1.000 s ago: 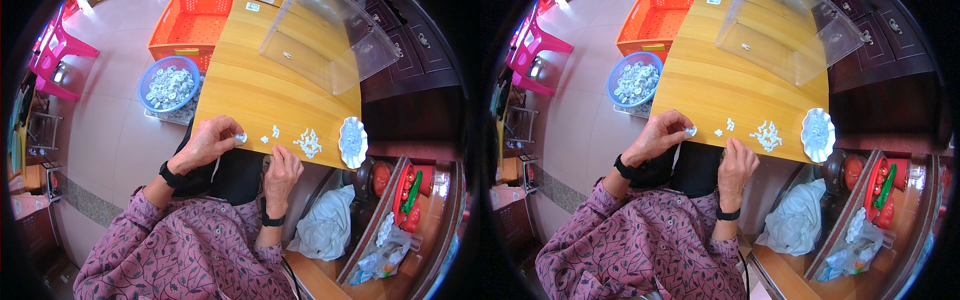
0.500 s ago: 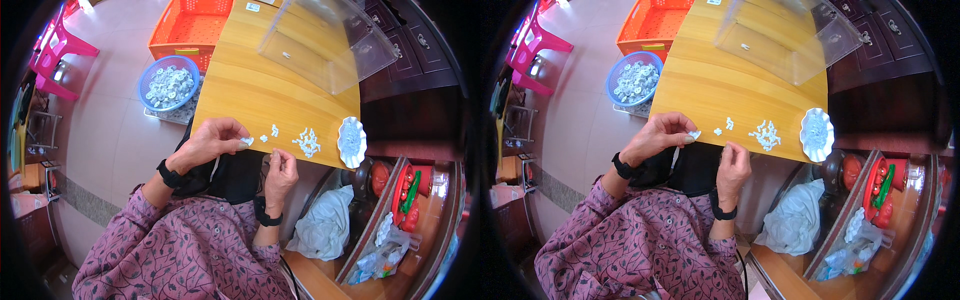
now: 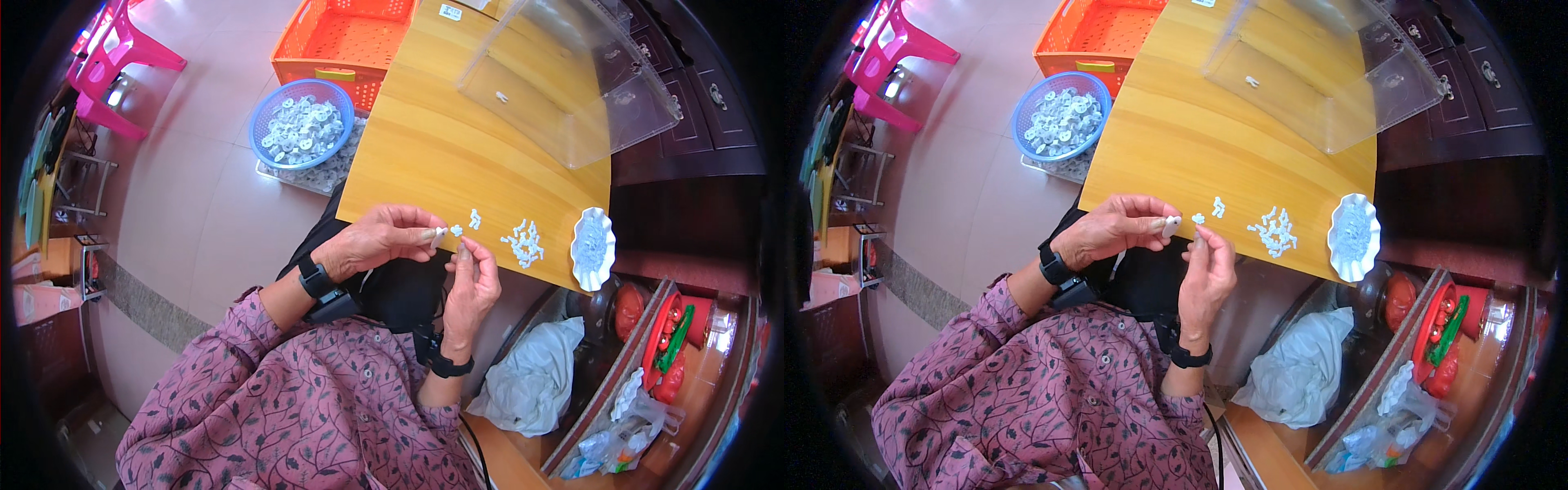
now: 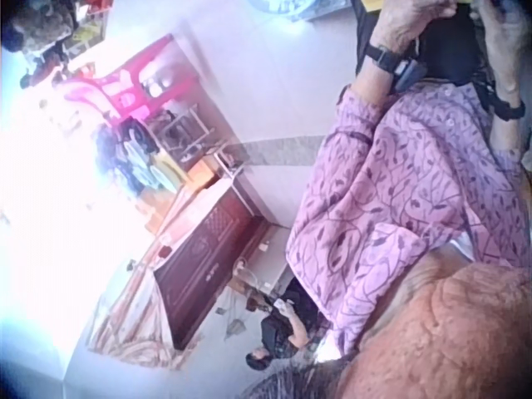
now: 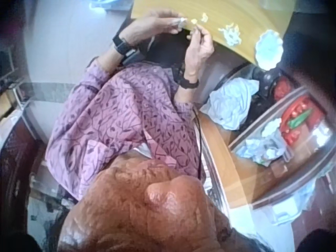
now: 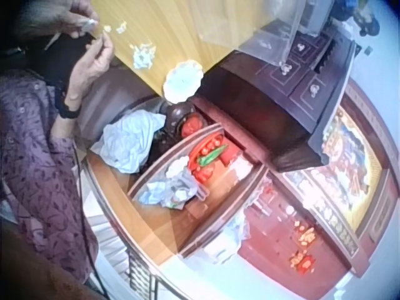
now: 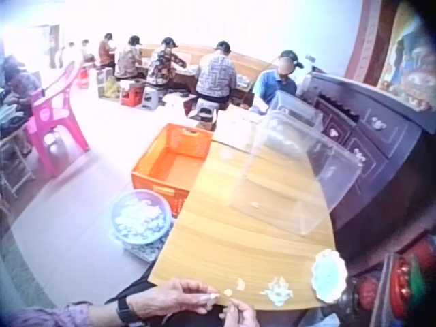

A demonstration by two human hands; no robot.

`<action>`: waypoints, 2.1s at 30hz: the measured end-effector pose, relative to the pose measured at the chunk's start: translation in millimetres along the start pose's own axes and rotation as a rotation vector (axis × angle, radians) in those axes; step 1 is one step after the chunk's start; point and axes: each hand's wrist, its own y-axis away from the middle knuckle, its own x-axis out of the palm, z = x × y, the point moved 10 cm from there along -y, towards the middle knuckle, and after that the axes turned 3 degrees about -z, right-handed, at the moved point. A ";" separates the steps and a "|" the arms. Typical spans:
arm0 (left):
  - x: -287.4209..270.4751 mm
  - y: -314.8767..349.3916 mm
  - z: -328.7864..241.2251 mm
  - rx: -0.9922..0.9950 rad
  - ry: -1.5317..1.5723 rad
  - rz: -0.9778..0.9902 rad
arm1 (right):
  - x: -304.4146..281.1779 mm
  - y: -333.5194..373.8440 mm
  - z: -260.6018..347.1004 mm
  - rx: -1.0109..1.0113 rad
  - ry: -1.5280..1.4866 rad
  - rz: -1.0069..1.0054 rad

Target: The recorder is hand-assembling small white plastic circular components at a wooden table.

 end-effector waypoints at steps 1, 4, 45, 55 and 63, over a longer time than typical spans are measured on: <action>-2.5 -0.4 2.4 0.002 0.000 -0.006 | 2.8 1.4 2.4 -0.006 -0.008 0.012; -0.6 -0.6 7.6 0.011 0.139 0.056 | 10.4 5.0 11.9 -0.017 -0.038 0.032; 3.3 10.3 -14.1 0.230 -0.198 0.058 | 26.7 12.4 34.6 -0.141 0.181 0.026; -4.5 10.7 -9.6 0.154 0.045 0.030 | 29.9 12.2 34.4 -0.127 0.146 0.082; -8.5 14.5 -12.7 0.168 0.009 -0.028 | 39.5 14.6 34.5 -0.118 0.253 0.157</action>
